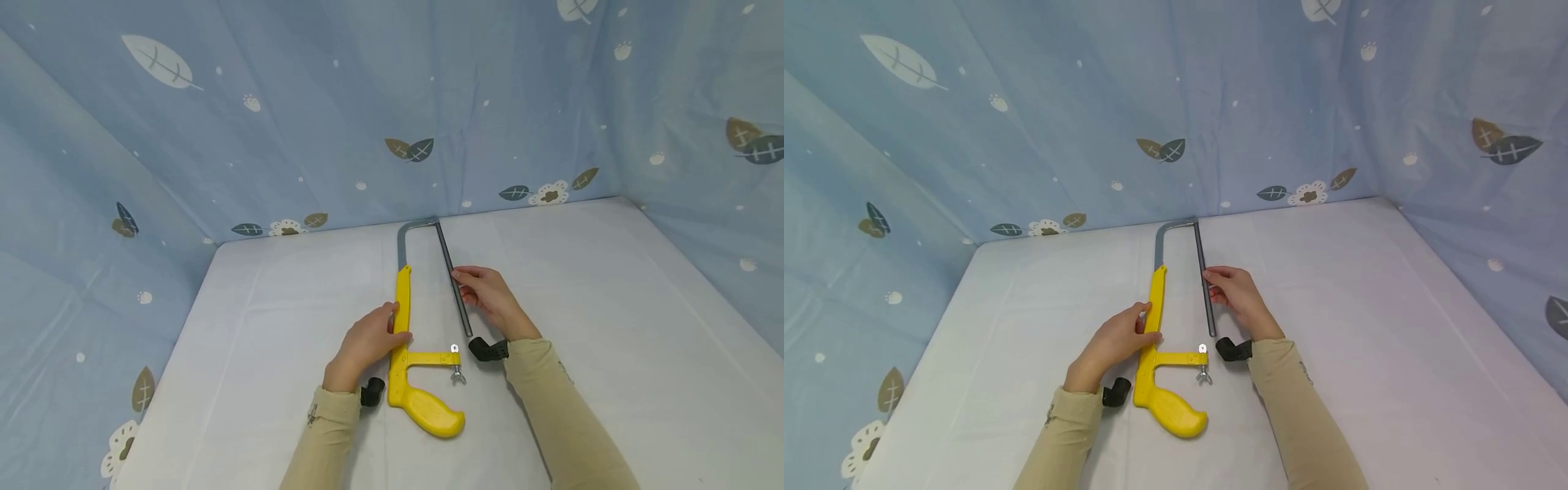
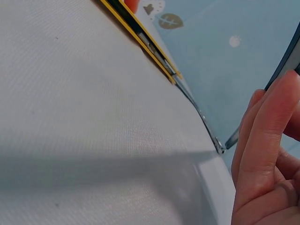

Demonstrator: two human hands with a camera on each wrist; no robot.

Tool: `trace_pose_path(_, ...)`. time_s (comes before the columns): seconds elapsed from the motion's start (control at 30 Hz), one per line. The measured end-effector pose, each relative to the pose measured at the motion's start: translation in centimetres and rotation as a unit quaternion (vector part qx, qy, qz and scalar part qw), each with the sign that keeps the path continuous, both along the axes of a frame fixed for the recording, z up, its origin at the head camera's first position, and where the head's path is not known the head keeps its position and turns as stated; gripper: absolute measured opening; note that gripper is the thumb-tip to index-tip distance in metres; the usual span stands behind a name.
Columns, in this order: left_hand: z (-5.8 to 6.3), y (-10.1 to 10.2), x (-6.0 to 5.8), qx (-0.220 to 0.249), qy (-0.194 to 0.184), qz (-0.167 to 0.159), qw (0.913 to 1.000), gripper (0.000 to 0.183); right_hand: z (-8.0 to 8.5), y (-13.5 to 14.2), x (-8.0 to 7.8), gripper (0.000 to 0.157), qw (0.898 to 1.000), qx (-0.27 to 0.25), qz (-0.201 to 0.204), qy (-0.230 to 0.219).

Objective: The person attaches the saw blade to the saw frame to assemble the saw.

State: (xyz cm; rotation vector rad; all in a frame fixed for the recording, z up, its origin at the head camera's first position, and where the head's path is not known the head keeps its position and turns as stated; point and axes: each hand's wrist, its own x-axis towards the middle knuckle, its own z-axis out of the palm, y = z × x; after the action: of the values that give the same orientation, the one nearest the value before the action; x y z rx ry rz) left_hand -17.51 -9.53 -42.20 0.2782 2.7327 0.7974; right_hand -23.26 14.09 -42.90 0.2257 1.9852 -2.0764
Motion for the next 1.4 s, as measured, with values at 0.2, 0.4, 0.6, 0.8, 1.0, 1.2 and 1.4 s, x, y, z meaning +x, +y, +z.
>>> trace_pose_path(0.2,-0.1,-0.1,-0.1,-0.002,-0.005,0.002,1.0,0.065,0.1,-0.1,0.1,0.041,1.0,0.001,0.005,0.002)
trace_pose_path(0.4,0.0,-0.1,0.0,-0.002,-0.003,0.003,1.0,0.065,0.1,-0.1,0.2,0.039,1.0,0.003,0.006,0.003)
trace_pose_path(0.6,0.1,-0.1,0.1,0.003,-0.005,0.003,1.0,0.065,-0.1,-0.1,0.0,0.039,1.0,-0.001,0.005,0.004)
trace_pose_path(0.8,0.1,-0.1,0.2,0.005,-0.007,0.002,1.0,0.064,-0.6,0.3,-0.2,0.041,1.0,0.004,-0.005,-0.001)
trace_pose_path(1.0,0.0,-0.1,0.2,0.006,-0.006,0.001,1.0,0.065,-0.9,0.7,-0.3,0.042,1.0,-0.002,-0.011,-0.001)
trace_pose_path(1.2,0.0,-0.1,-0.1,0.005,-0.007,0.0,1.0,0.065,-0.8,0.5,-0.4,0.042,1.0,-0.006,-0.006,0.006)
trace_pose_path(1.4,0.0,-0.1,-0.2,0.003,-0.01,0.003,0.9999,0.066,-0.7,0.3,-0.5,0.038,1.0,-0.008,-0.004,0.008)
